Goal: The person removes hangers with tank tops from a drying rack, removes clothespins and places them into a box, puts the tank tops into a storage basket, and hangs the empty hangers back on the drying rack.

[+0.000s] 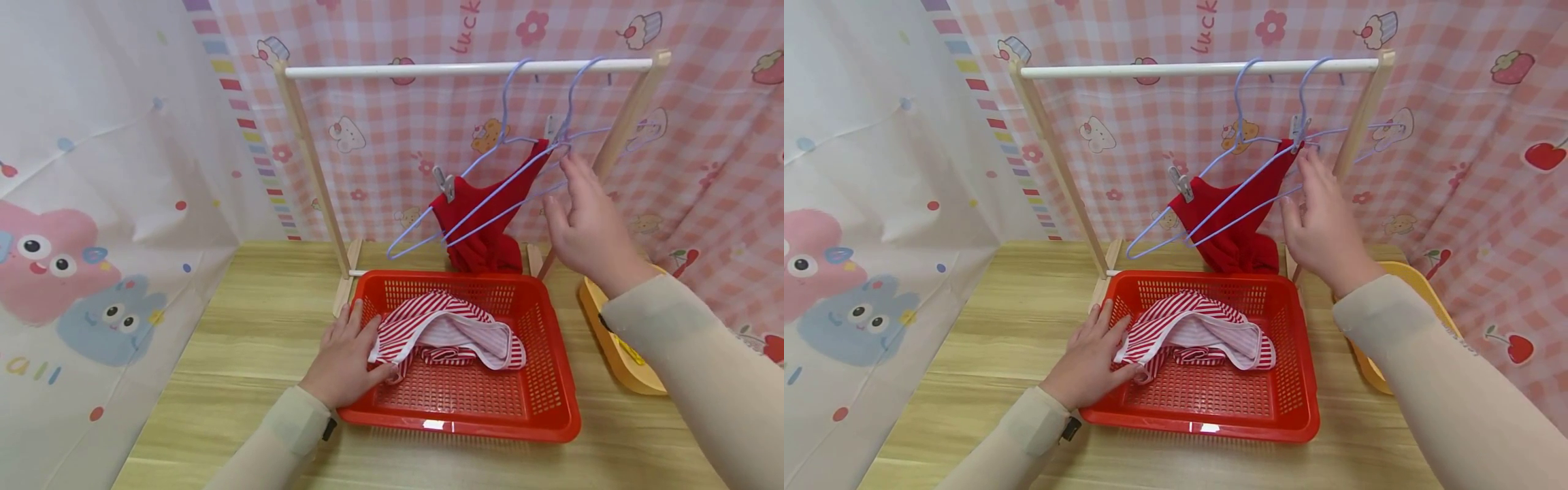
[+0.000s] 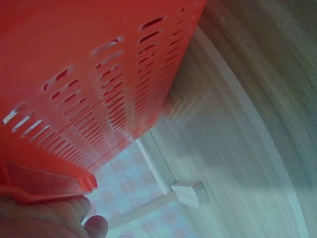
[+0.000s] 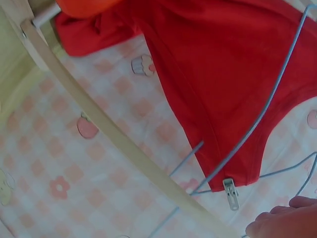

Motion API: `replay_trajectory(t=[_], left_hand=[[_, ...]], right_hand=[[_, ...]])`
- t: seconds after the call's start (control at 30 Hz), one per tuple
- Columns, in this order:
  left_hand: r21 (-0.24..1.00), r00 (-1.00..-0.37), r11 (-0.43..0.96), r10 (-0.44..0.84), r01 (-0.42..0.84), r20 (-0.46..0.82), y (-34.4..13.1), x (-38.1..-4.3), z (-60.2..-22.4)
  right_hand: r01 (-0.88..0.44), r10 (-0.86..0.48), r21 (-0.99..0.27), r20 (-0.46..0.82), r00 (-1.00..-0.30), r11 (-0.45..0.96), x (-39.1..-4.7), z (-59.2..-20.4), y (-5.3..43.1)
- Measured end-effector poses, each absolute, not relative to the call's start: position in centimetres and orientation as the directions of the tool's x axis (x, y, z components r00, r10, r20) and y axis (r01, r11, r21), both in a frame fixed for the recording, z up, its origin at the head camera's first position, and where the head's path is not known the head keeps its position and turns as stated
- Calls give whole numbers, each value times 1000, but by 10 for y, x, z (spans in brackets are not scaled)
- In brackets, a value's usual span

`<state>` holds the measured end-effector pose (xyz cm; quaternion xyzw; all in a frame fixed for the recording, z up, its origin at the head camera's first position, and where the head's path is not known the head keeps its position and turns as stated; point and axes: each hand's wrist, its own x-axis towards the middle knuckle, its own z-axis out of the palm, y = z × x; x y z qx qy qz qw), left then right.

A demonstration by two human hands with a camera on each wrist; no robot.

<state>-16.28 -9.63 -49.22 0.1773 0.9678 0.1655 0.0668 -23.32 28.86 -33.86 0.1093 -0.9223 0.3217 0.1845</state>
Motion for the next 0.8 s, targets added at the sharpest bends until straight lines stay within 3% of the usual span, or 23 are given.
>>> replay_trajectory(t=[0.27, 0.4, 0.8], left_hand=[[348, -929, 881, 364, 321, -66, -96, -163, -492], [351, -930, 881, 361, 318, -66, -96, -162, -492], [346, -930, 882, 362, 320, -63, -96, -163, -493]], right_hand=[[-366, -94, -547, 462, -882, 753, -214, -373, 286], [-361, -117, -552, 426, -897, 752, -206, -395, 288], [-143, -157, -501, 14, -987, 853, -184, -439, 290]])
